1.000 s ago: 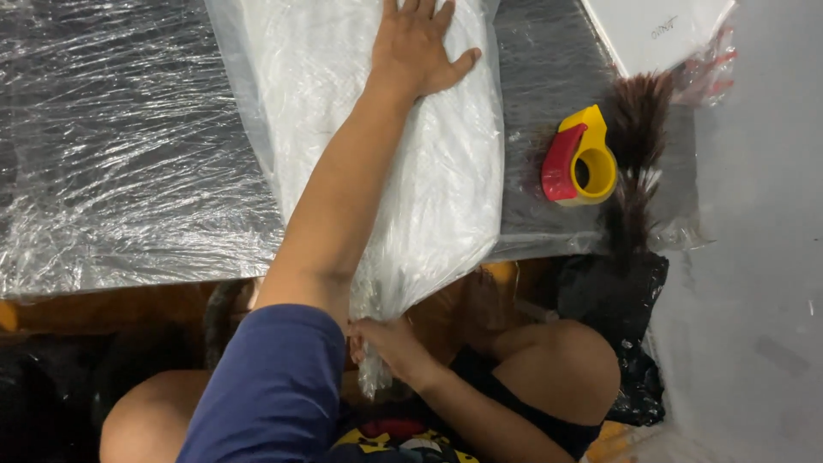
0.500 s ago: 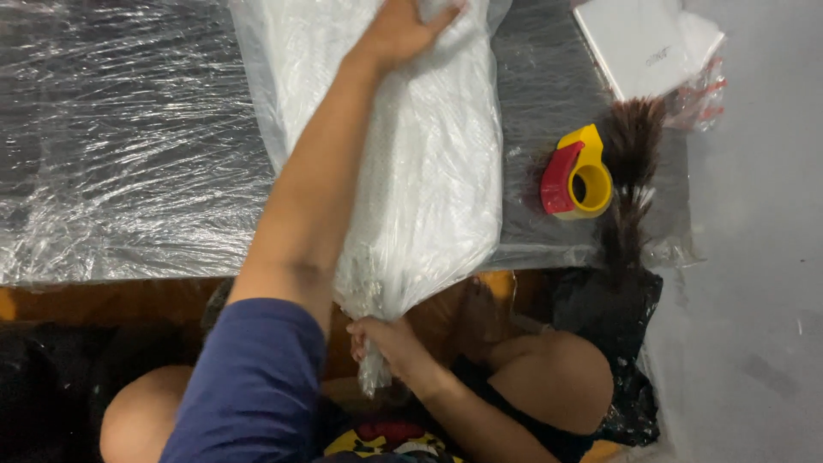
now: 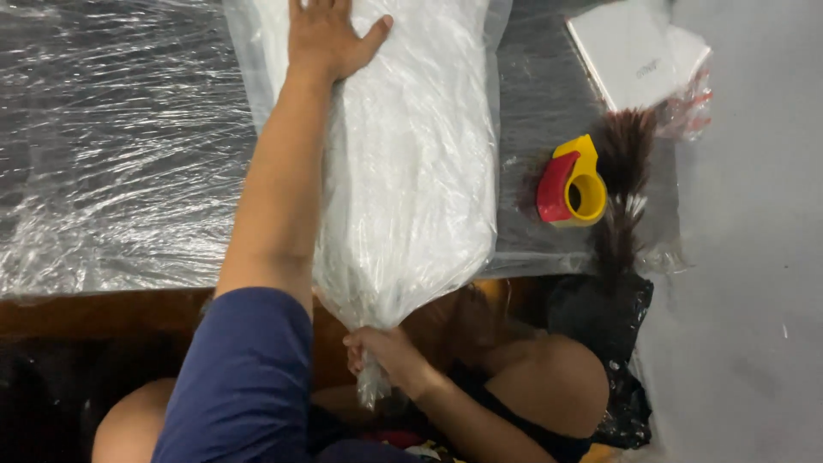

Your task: A person is seen packaging pillows by stuffing them into plastic bags and using a plastic tube to assist in the process.

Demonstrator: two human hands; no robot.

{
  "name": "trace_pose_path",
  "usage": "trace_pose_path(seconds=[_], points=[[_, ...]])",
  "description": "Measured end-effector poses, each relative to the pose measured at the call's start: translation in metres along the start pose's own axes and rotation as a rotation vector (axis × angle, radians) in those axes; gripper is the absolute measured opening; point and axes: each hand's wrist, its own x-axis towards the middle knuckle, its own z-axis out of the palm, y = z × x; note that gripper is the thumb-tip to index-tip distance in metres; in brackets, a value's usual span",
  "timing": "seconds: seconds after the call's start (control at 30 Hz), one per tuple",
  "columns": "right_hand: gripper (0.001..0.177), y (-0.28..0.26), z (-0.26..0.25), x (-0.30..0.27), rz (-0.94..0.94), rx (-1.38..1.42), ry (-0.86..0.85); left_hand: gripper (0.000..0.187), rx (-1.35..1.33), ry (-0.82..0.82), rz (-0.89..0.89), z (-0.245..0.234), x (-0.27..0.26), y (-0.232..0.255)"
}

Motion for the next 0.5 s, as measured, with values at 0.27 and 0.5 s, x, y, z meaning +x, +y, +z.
trace_pose_path(seconds=[0.27,0.5], points=[[0.009,0.025,-0.031,0.038,0.008,0.01,0.08,0.036,-0.433,0.588,-0.056,-0.032,-0.042,-0.026],[0.008,0.013,-0.02,0.03,-0.025,0.148,-0.022,0.06,-0.448,0.098,-0.749,-0.048,-0.191,-0.084]])
